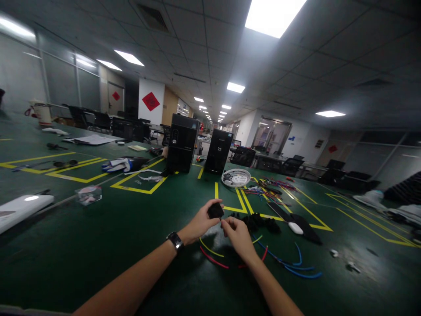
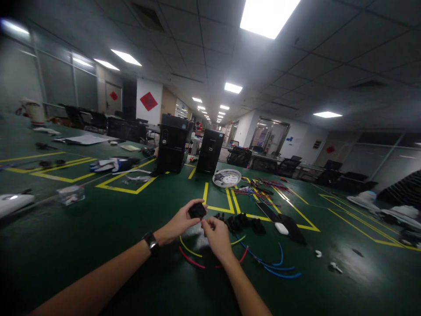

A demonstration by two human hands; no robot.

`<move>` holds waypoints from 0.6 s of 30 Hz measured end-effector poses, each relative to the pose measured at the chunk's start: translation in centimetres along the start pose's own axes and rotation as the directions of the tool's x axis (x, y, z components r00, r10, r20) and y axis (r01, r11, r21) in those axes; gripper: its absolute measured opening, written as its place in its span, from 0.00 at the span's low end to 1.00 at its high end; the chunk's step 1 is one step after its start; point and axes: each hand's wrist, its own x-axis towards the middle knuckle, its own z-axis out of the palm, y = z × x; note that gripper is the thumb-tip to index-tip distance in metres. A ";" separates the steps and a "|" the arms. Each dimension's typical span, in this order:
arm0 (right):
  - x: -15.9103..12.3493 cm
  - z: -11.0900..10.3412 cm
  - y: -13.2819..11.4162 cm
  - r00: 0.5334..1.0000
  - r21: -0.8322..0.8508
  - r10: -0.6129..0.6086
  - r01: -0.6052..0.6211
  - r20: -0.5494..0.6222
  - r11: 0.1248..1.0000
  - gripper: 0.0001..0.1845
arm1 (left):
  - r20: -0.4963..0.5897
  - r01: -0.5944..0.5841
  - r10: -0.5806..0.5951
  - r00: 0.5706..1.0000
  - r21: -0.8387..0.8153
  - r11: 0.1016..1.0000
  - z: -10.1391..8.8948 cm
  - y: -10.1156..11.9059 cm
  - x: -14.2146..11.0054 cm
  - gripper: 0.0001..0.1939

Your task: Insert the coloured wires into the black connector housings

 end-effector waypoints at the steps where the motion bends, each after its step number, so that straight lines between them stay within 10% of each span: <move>1: 0.1 0.0 0.1 0.999 0.029 0.024 -0.024 0.024 0.999 0.18 | 0.002 -0.013 0.013 1.000 0.038 0.999 0.1 0.1 -0.1 0.30; 18: 0.3 0.5 0.7 0.957 0.414 0.060 -0.178 0.282 0.893 0.23 | -0.087 0.031 -0.013 0.996 0.211 0.977 0.5 1.7 0.2 0.39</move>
